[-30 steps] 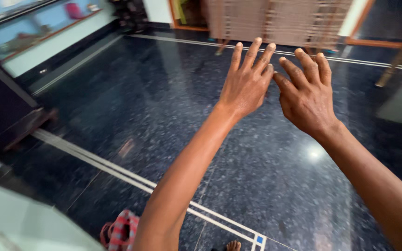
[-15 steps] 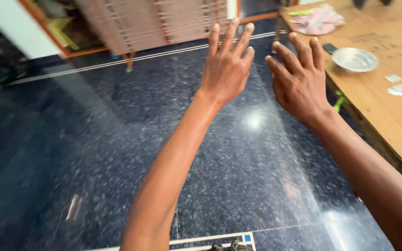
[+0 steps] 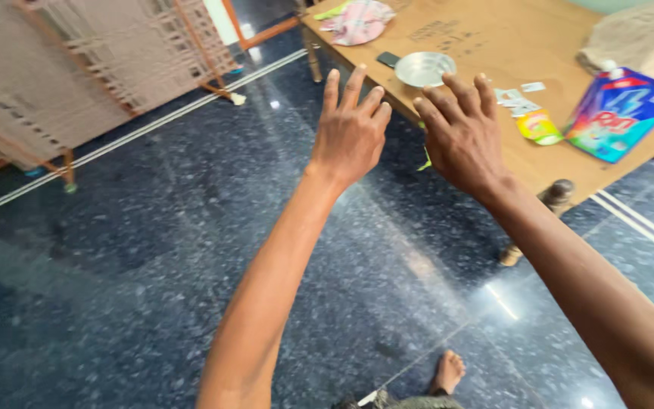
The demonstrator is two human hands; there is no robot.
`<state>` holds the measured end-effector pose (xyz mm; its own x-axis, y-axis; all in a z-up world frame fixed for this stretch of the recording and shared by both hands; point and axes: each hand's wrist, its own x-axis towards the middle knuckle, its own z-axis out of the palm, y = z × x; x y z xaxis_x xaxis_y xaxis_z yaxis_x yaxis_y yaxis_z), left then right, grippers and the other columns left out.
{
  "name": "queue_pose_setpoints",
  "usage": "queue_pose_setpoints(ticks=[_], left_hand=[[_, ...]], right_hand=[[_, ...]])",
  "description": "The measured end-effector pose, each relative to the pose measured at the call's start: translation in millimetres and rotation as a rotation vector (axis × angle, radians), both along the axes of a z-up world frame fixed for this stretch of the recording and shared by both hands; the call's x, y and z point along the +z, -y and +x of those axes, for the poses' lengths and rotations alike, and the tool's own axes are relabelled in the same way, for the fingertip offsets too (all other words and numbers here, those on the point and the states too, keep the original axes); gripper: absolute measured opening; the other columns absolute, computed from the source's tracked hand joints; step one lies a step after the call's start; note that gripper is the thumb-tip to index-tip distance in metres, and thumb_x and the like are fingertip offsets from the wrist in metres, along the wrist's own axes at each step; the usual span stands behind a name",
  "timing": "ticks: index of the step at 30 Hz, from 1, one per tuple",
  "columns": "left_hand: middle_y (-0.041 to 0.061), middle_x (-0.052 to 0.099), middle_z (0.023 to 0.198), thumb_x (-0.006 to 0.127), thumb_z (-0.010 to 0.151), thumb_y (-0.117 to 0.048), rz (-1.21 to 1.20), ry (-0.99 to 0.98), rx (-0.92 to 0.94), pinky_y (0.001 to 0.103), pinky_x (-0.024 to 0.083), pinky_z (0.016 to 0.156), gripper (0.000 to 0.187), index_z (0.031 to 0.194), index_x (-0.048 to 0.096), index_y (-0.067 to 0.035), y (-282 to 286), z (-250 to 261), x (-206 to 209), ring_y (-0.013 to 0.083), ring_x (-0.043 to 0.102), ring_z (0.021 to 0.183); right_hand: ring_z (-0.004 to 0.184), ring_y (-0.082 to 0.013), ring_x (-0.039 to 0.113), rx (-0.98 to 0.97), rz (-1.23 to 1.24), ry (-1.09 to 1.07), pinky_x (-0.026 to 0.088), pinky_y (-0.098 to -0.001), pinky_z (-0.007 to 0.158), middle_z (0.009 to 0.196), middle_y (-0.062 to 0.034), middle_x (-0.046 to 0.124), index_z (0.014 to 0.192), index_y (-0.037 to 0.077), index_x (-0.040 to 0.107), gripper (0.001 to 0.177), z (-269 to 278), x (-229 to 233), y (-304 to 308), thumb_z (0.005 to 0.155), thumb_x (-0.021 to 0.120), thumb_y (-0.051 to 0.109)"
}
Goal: The person repeatedly picks up small foil-wrapped packets from a wooden table, walks to a nearby shelf, and places them into stacks of similar packets. The cycle repeats with the person returning to the table to collect more packets and restocking the shelf.
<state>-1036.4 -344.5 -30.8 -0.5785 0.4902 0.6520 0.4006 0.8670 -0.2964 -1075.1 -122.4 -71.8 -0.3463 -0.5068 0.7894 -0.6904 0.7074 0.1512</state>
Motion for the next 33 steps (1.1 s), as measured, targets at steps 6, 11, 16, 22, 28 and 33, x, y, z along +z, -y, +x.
queue_pose_setpoints(ticks=[6, 11, 16, 22, 28, 33], left_hand=[[0.014, 0.068, 0.125, 0.066, 0.087, -0.019, 0.016, 0.023, -0.064, 0.066, 0.024, 0.119, 0.027, 0.108, 0.073, -0.004, -73.4, -121.6, -11.2, 0.0403, 0.044, 0.141], [0.011, 0.071, 0.121, 0.063, 0.089, -0.017, 0.048, 0.032, -0.085, 0.064, 0.029, 0.116, 0.018, 0.099, 0.073, -0.006, -135.6, -214.6, -31.4, 0.039, 0.049, 0.137], [0.012, 0.072, 0.111, 0.061, 0.095, -0.019, 0.025, 0.123, -0.118, 0.061, 0.033, 0.118, 0.02, 0.103, 0.074, -0.006, -184.3, -285.2, -66.7, 0.0386, 0.052, 0.134], [0.01, 0.074, 0.11, 0.061, 0.092, -0.02, 0.067, 0.153, -0.116, 0.062, 0.035, 0.114, 0.019, 0.103, 0.073, -0.009, -212.8, -379.6, -108.3, 0.035, 0.057, 0.129], [0.009, 0.074, 0.112, 0.06, 0.092, -0.017, 0.075, 0.289, -0.149, 0.062, 0.038, 0.112, 0.025, 0.115, 0.069, -0.011, -227.9, -480.5, -137.9, 0.033, 0.059, 0.125], [0.01, 0.073, 0.11, 0.061, 0.085, -0.015, 0.06, 0.361, -0.178, 0.061, 0.039, 0.106, 0.041, 0.126, 0.064, -0.01, -231.2, -571.8, -155.4, 0.0339, 0.06, 0.119]], right_hand=[[0.143, -0.033, 0.052, -0.059, 0.015, 0.008, 0.026, -0.0584, 0.125, 0.14, -0.0087, 0.065, 0.132, 0.01, 0.067, 0.036, -114.3, -13.3, -64.6, 0.096, 0.068, 0.013], [0.141, -0.0311, 0.053, -0.087, 0.063, 0.039, 0.027, -0.0584, 0.124, 0.135, -0.0063, 0.067, 0.127, 0.011, 0.068, 0.037, -196.8, -25.7, -115.3, 0.091, 0.067, 0.01], [0.14, -0.0302, 0.054, -0.123, 0.075, 0.073, 0.027, -0.0578, 0.124, 0.131, -0.0039, 0.069, 0.122, 0.013, 0.069, 0.03, -262.3, -52.2, -155.9, 0.093, 0.068, 0.011], [0.14, -0.0297, 0.054, -0.173, 0.077, 0.153, 0.028, -0.0589, 0.124, 0.129, -0.0031, 0.07, 0.119, 0.013, 0.07, 0.029, -334.7, -82.3, -180.2, 0.09, 0.067, 0.012], [0.139, -0.0295, 0.054, -0.283, 0.128, 0.164, 0.031, -0.059, 0.123, 0.131, -0.0037, 0.07, 0.123, 0.011, 0.072, 0.032, -418.5, -108.7, -191.8, 0.092, 0.067, 0.015], [0.138, -0.0279, 0.054, -0.372, 0.137, 0.212, 0.033, -0.0586, 0.121, 0.13, -0.0026, 0.071, 0.123, 0.011, 0.073, 0.033, -502.7, -131.2, -184.6, 0.091, 0.066, 0.015]])
